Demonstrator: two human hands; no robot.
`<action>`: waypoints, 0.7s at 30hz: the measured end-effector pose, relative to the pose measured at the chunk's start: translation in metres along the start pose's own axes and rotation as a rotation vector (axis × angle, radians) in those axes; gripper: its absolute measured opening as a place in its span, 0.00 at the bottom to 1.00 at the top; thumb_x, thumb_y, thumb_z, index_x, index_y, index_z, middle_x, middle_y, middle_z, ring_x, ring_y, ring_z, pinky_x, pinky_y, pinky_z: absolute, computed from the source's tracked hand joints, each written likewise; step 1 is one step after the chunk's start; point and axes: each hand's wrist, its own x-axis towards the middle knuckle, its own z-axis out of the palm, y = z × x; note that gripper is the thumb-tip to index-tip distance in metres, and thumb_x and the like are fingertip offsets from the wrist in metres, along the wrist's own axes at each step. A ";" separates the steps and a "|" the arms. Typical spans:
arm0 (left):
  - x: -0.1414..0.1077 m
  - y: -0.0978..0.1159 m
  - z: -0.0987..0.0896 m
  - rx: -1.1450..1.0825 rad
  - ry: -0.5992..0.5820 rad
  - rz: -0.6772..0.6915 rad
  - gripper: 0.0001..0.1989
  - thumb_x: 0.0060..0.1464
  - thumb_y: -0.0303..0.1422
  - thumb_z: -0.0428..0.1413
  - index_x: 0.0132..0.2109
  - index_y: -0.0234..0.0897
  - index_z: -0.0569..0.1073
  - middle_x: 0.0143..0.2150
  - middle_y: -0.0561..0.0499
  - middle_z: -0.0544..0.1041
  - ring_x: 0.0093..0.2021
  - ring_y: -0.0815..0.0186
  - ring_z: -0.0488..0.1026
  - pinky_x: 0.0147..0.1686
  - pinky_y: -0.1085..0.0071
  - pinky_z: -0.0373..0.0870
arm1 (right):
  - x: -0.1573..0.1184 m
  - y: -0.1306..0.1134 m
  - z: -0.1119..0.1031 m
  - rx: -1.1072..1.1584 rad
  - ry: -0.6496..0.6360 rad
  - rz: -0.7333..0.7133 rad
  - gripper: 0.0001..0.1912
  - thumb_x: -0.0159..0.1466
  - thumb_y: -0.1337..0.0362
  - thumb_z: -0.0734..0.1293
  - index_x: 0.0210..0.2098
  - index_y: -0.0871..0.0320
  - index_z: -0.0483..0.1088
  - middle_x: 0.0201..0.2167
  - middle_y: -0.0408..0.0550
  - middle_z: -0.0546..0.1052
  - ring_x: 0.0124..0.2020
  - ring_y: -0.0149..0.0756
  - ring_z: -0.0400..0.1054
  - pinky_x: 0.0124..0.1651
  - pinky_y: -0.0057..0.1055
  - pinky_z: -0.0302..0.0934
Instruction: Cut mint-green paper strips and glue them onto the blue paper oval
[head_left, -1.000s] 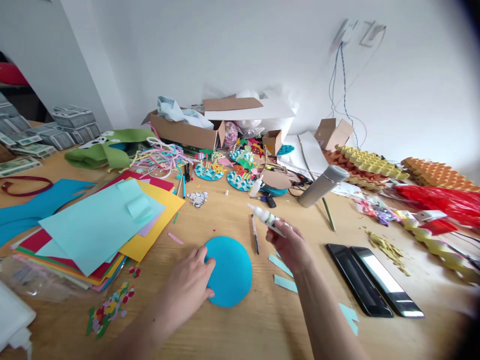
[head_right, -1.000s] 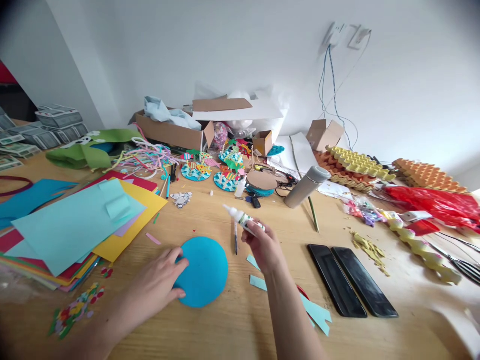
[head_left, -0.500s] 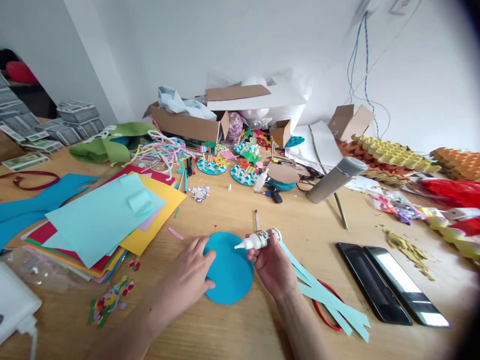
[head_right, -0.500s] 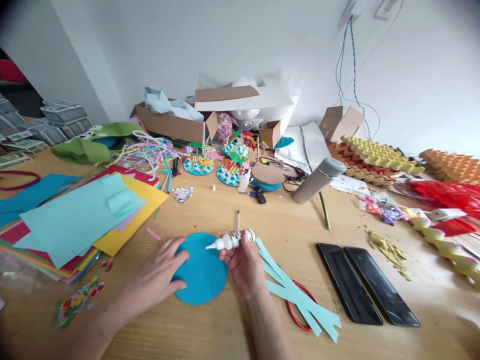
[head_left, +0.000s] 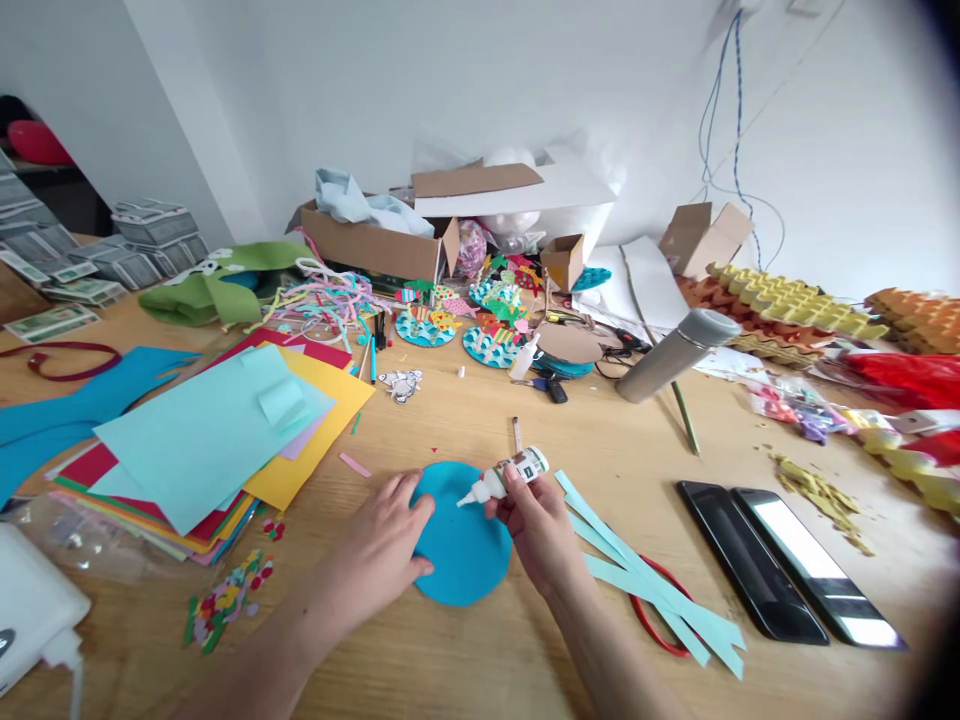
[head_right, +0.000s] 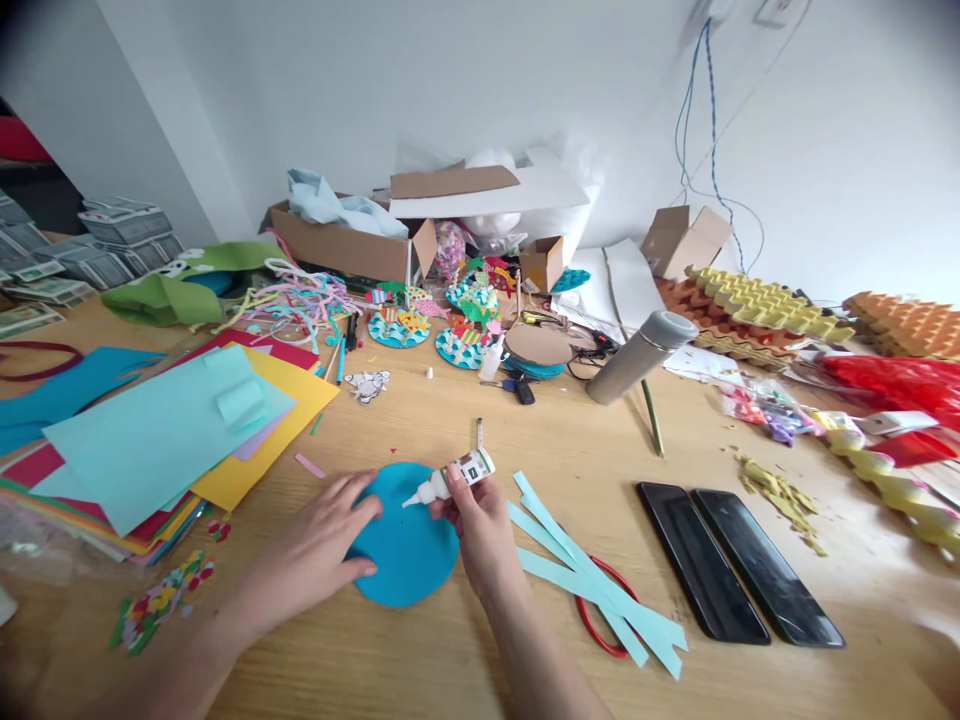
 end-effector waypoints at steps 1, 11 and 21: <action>0.000 0.000 0.000 -0.002 -0.001 -0.005 0.18 0.47 0.33 0.63 0.46 0.38 0.70 0.63 0.41 0.63 0.64 0.51 0.58 0.60 0.55 0.58 | 0.001 0.000 0.002 -0.023 0.006 -0.008 0.18 0.57 0.48 0.71 0.32 0.57 0.67 0.28 0.44 0.74 0.24 0.30 0.66 0.29 0.29 0.62; 0.000 -0.001 0.003 0.026 0.010 -0.001 0.17 0.48 0.34 0.63 0.45 0.38 0.70 0.64 0.40 0.62 0.65 0.52 0.57 0.61 0.54 0.57 | 0.000 0.018 0.010 -0.356 0.085 -0.225 0.17 0.60 0.50 0.68 0.35 0.56 0.65 0.26 0.42 0.70 0.26 0.31 0.64 0.30 0.29 0.62; 0.000 0.002 0.002 0.030 0.034 0.030 0.16 0.48 0.32 0.63 0.44 0.38 0.70 0.65 0.41 0.62 0.66 0.52 0.55 0.63 0.52 0.55 | -0.005 0.024 0.000 -0.643 0.014 -0.364 0.11 0.62 0.56 0.67 0.39 0.55 0.66 0.33 0.47 0.74 0.32 0.37 0.67 0.35 0.32 0.61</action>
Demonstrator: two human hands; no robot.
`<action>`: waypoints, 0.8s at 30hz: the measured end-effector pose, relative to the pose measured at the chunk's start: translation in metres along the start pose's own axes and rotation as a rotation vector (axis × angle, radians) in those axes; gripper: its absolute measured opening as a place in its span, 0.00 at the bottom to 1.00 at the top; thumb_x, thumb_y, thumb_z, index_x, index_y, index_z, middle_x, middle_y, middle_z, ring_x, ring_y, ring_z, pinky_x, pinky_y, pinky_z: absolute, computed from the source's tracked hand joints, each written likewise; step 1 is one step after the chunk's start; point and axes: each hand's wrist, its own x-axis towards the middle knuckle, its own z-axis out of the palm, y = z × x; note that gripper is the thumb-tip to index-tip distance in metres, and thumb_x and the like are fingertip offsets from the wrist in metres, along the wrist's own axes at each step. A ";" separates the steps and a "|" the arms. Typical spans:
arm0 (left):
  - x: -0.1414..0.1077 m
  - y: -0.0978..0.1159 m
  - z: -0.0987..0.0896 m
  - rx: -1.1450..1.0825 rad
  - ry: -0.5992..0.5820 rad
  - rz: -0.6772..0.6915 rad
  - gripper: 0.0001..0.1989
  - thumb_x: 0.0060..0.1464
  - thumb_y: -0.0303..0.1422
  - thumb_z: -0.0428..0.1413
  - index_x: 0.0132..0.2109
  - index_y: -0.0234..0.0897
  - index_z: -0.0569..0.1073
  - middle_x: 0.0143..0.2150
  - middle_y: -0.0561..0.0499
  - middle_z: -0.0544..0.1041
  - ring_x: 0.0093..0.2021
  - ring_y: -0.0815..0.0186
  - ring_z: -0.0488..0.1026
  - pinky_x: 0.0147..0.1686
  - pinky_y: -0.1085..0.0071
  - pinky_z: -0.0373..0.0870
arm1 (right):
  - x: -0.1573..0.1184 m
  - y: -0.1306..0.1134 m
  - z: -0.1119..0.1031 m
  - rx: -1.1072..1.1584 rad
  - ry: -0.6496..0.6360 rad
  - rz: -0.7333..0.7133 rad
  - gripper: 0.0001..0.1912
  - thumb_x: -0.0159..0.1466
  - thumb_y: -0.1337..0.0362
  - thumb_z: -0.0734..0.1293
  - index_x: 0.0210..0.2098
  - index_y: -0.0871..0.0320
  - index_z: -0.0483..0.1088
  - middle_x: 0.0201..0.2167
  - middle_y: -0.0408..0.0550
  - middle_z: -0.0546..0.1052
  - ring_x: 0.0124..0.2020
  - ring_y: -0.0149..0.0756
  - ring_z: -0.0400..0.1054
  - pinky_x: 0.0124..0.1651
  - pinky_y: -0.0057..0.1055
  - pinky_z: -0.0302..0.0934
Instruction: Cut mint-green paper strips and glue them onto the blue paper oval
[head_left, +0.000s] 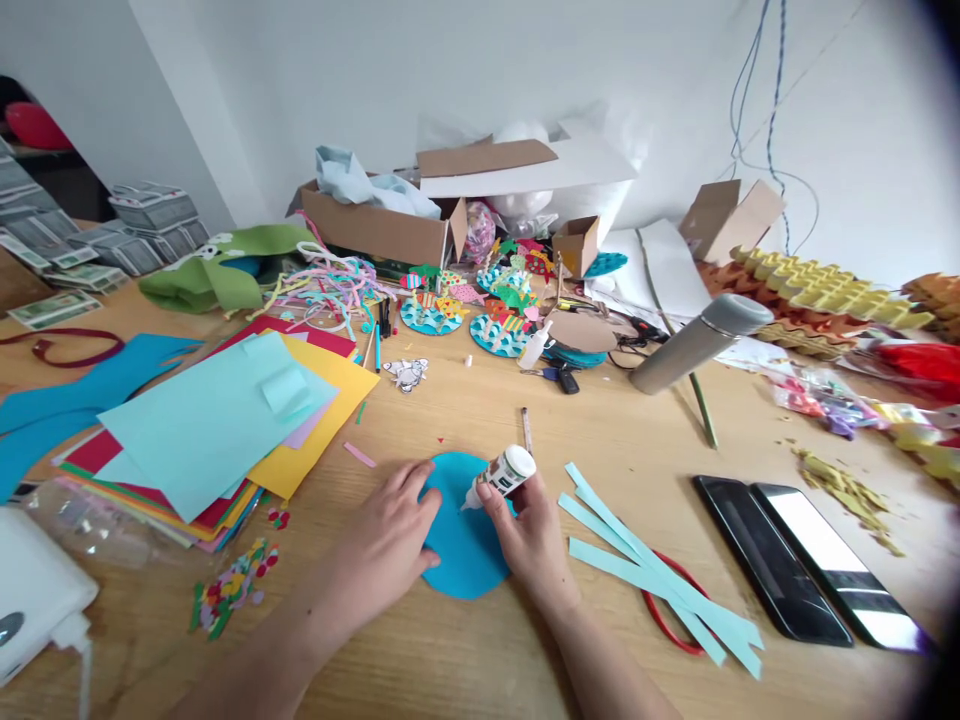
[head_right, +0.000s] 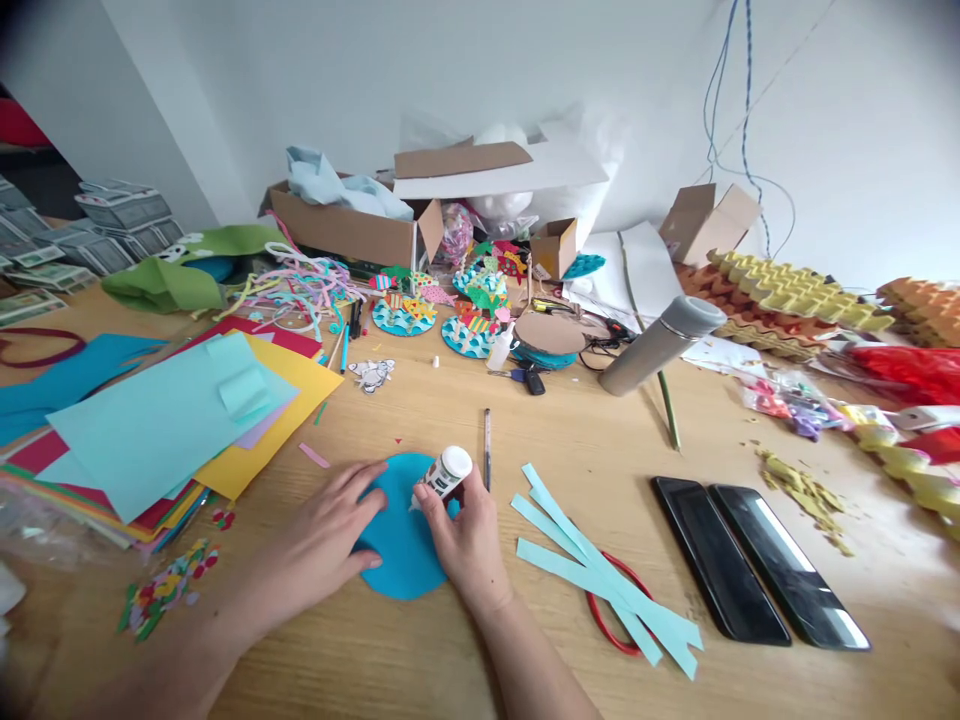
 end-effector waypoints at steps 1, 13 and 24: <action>0.000 -0.001 0.001 -0.009 0.010 0.009 0.16 0.48 0.32 0.63 0.45 0.38 0.70 0.64 0.41 0.63 0.66 0.52 0.56 0.63 0.53 0.55 | -0.001 0.000 0.000 -0.014 -0.005 -0.013 0.10 0.63 0.56 0.67 0.39 0.55 0.66 0.34 0.47 0.75 0.32 0.37 0.67 0.35 0.32 0.61; 0.002 -0.012 0.005 -0.119 0.041 0.033 0.30 0.46 0.33 0.63 0.57 0.37 0.66 0.62 0.42 0.64 0.65 0.52 0.55 0.62 0.55 0.55 | -0.004 -0.006 0.003 -0.064 0.009 -0.123 0.09 0.63 0.57 0.66 0.38 0.55 0.67 0.33 0.46 0.74 0.30 0.35 0.65 0.33 0.31 0.59; 0.003 -0.008 0.000 -0.093 0.041 0.026 0.26 0.47 0.35 0.63 0.54 0.36 0.69 0.60 0.41 0.65 0.64 0.52 0.57 0.62 0.57 0.55 | 0.000 -0.007 0.005 -0.130 0.043 -0.155 0.08 0.63 0.57 0.66 0.37 0.55 0.67 0.32 0.45 0.74 0.30 0.35 0.65 0.34 0.31 0.59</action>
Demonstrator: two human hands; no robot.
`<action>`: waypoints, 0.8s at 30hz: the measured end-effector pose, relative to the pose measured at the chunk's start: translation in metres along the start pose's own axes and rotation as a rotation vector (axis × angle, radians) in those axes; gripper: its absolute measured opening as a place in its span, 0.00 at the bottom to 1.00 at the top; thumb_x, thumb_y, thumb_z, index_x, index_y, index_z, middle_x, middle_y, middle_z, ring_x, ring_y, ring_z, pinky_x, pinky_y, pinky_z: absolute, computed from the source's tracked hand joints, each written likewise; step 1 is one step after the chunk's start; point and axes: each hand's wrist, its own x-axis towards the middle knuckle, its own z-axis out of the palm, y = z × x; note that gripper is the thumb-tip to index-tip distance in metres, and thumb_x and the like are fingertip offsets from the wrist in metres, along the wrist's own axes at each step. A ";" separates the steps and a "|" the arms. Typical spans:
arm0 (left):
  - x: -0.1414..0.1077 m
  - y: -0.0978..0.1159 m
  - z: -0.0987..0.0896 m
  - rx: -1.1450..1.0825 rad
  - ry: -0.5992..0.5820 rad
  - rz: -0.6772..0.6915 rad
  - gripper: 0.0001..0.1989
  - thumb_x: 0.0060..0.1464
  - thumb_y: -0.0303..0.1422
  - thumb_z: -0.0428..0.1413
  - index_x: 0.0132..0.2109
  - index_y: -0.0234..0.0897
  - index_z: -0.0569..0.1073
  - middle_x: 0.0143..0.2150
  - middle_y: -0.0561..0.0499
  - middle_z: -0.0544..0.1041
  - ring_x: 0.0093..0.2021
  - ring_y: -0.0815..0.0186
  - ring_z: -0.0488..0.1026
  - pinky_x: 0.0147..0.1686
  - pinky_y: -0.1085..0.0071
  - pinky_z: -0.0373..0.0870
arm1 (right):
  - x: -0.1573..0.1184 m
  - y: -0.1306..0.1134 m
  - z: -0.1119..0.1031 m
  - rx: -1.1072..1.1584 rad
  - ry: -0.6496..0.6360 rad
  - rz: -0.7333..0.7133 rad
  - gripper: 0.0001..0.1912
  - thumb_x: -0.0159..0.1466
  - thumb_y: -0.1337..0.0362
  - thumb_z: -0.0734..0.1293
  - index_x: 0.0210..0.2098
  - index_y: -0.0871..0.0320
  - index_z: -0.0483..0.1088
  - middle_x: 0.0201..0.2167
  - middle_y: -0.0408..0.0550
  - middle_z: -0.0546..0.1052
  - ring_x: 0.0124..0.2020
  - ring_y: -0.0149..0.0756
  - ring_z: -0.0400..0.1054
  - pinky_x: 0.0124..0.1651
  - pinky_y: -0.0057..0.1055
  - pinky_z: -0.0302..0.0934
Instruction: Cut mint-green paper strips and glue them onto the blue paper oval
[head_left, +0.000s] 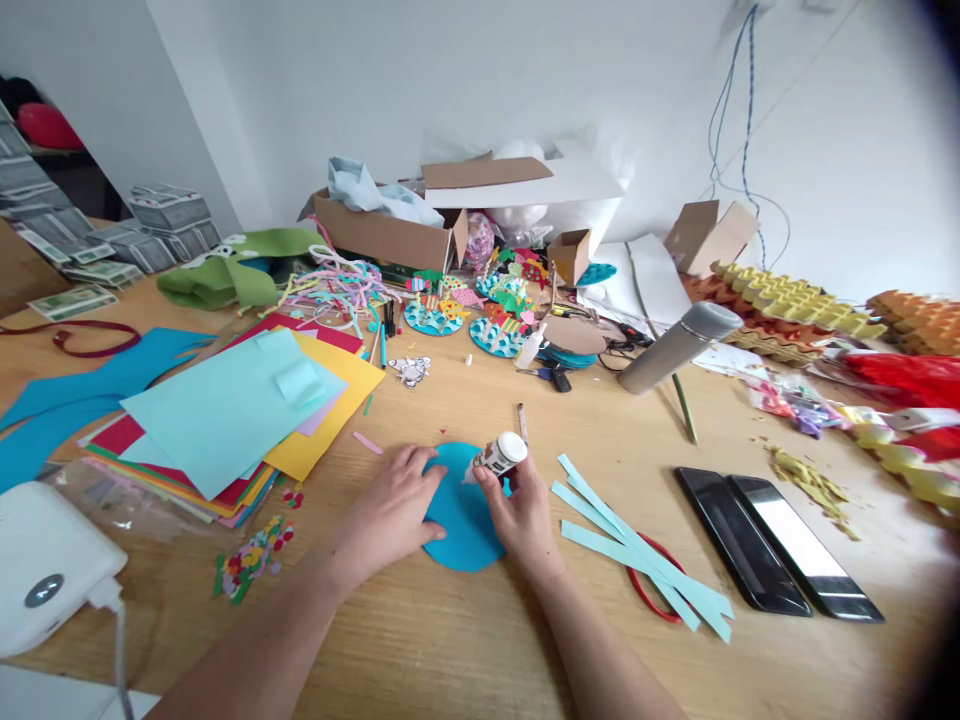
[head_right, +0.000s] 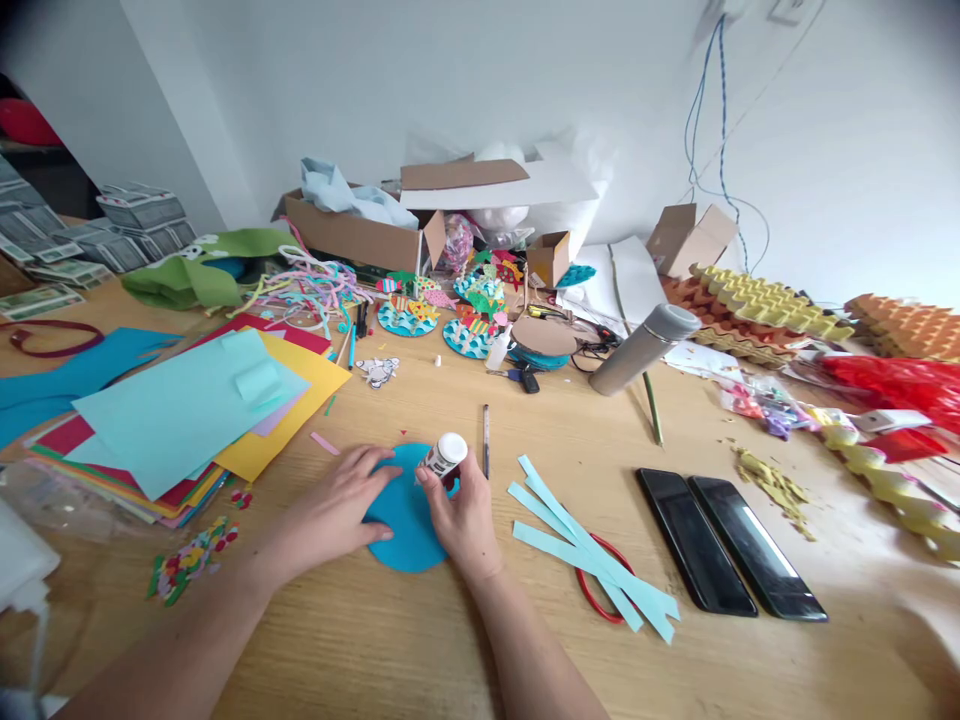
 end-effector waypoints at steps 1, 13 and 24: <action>0.000 0.000 0.000 0.007 -0.002 -0.002 0.26 0.47 0.35 0.63 0.54 0.36 0.70 0.60 0.41 0.65 0.63 0.52 0.57 0.62 0.57 0.55 | 0.000 0.000 0.000 0.003 -0.002 -0.002 0.08 0.64 0.57 0.66 0.37 0.55 0.66 0.32 0.45 0.74 0.30 0.35 0.65 0.34 0.31 0.59; 0.000 -0.004 0.006 0.007 0.012 0.025 0.27 0.46 0.33 0.63 0.55 0.38 0.69 0.63 0.43 0.62 0.65 0.52 0.54 0.63 0.56 0.54 | 0.001 0.006 0.002 -0.018 -0.020 -0.030 0.07 0.64 0.59 0.66 0.38 0.55 0.66 0.30 0.44 0.70 0.28 0.34 0.61 0.32 0.30 0.56; 0.001 -0.004 0.010 0.033 0.058 0.053 0.25 0.48 0.34 0.64 0.54 0.39 0.69 0.63 0.43 0.63 0.65 0.52 0.55 0.63 0.54 0.56 | 0.002 0.006 0.001 0.006 -0.053 -0.028 0.07 0.64 0.59 0.65 0.39 0.55 0.67 0.34 0.46 0.73 0.31 0.34 0.65 0.34 0.31 0.60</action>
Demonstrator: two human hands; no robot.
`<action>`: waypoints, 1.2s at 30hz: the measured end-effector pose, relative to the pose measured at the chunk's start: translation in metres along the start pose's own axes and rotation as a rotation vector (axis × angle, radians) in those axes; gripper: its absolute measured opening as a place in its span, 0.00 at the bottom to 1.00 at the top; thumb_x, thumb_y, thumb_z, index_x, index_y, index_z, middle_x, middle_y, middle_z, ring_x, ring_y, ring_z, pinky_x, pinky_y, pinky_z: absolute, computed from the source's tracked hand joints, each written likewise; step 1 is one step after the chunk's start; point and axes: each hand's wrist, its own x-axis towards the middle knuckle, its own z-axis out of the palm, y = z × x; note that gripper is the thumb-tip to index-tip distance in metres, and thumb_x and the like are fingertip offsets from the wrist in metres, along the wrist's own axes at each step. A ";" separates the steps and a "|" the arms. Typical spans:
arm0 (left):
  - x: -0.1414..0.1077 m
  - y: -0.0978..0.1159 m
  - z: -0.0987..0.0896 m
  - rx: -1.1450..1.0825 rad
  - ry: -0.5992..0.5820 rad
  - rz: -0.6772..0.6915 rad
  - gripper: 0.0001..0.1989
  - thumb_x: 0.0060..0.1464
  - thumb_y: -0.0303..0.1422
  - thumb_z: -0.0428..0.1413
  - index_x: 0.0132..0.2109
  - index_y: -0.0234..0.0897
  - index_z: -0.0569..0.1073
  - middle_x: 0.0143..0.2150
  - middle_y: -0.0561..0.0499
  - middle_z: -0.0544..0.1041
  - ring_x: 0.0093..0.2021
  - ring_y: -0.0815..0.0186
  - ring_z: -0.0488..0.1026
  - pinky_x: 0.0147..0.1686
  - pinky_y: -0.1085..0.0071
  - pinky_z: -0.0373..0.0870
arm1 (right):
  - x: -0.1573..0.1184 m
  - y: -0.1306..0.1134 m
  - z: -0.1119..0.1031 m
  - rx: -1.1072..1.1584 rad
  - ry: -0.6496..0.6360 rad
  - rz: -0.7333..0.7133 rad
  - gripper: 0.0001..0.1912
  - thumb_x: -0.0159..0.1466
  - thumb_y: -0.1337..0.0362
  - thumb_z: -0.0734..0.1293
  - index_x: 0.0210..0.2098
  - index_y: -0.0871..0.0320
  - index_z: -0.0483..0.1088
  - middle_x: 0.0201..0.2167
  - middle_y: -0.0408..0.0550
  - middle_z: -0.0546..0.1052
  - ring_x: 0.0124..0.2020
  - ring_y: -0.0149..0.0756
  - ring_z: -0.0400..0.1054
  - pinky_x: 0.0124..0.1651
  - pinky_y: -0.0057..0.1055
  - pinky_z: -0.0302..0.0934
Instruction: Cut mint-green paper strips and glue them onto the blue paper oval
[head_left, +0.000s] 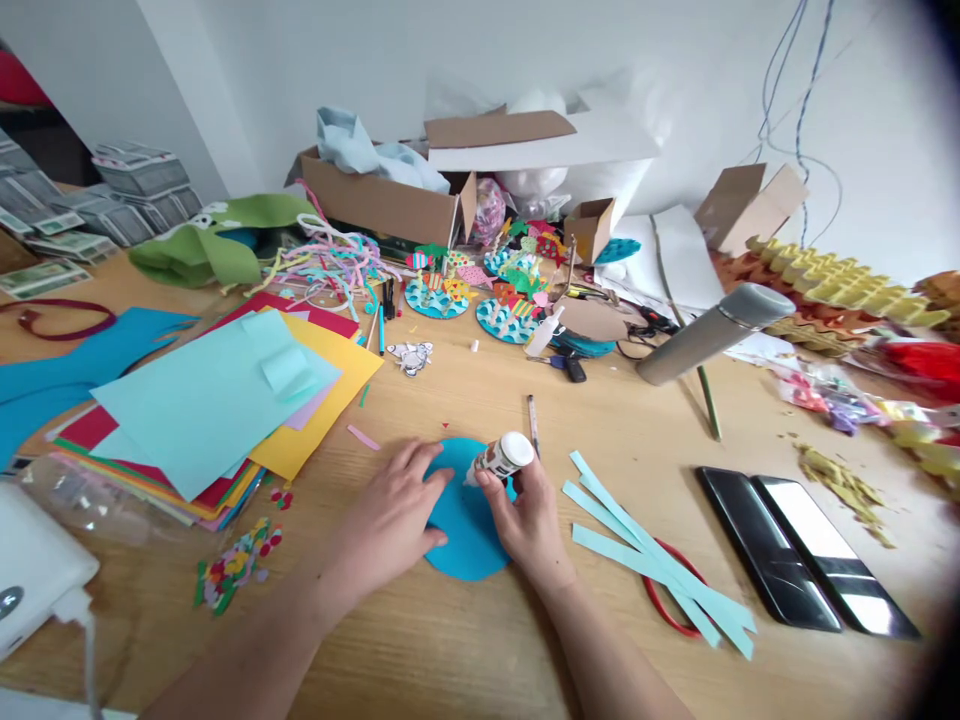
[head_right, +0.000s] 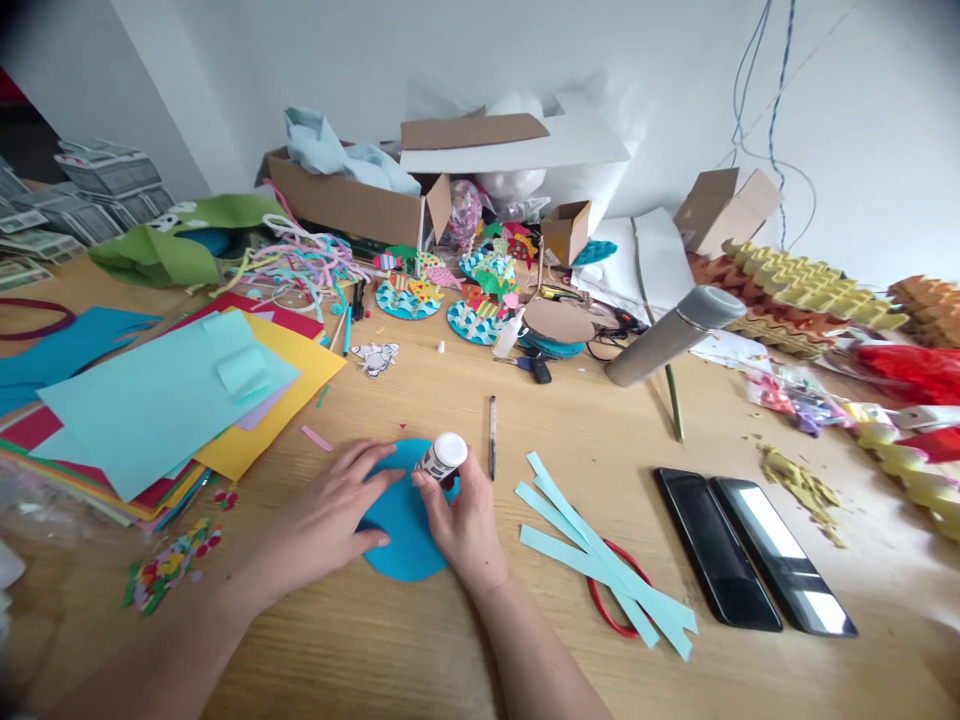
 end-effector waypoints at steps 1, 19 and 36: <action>0.000 0.000 0.000 0.003 0.002 0.002 0.25 0.47 0.33 0.64 0.54 0.39 0.69 0.62 0.43 0.63 0.65 0.51 0.56 0.63 0.54 0.57 | 0.000 0.000 0.000 0.001 0.000 -0.003 0.07 0.64 0.59 0.65 0.39 0.56 0.67 0.34 0.46 0.73 0.31 0.34 0.65 0.34 0.30 0.60; 0.000 0.002 -0.003 0.008 -0.017 -0.008 0.28 0.45 0.32 0.66 0.54 0.38 0.70 0.62 0.42 0.64 0.65 0.48 0.57 0.62 0.52 0.58 | 0.002 -0.002 0.001 -0.043 -0.006 -0.065 0.05 0.66 0.61 0.64 0.39 0.55 0.65 0.31 0.44 0.71 0.29 0.32 0.63 0.32 0.29 0.59; -0.001 0.002 -0.001 0.030 -0.008 0.002 0.27 0.46 0.33 0.65 0.54 0.37 0.70 0.63 0.42 0.64 0.64 0.48 0.57 0.61 0.52 0.59 | 0.001 -0.002 0.001 -0.086 -0.021 -0.072 0.06 0.66 0.60 0.64 0.38 0.56 0.64 0.30 0.43 0.69 0.28 0.32 0.62 0.30 0.29 0.58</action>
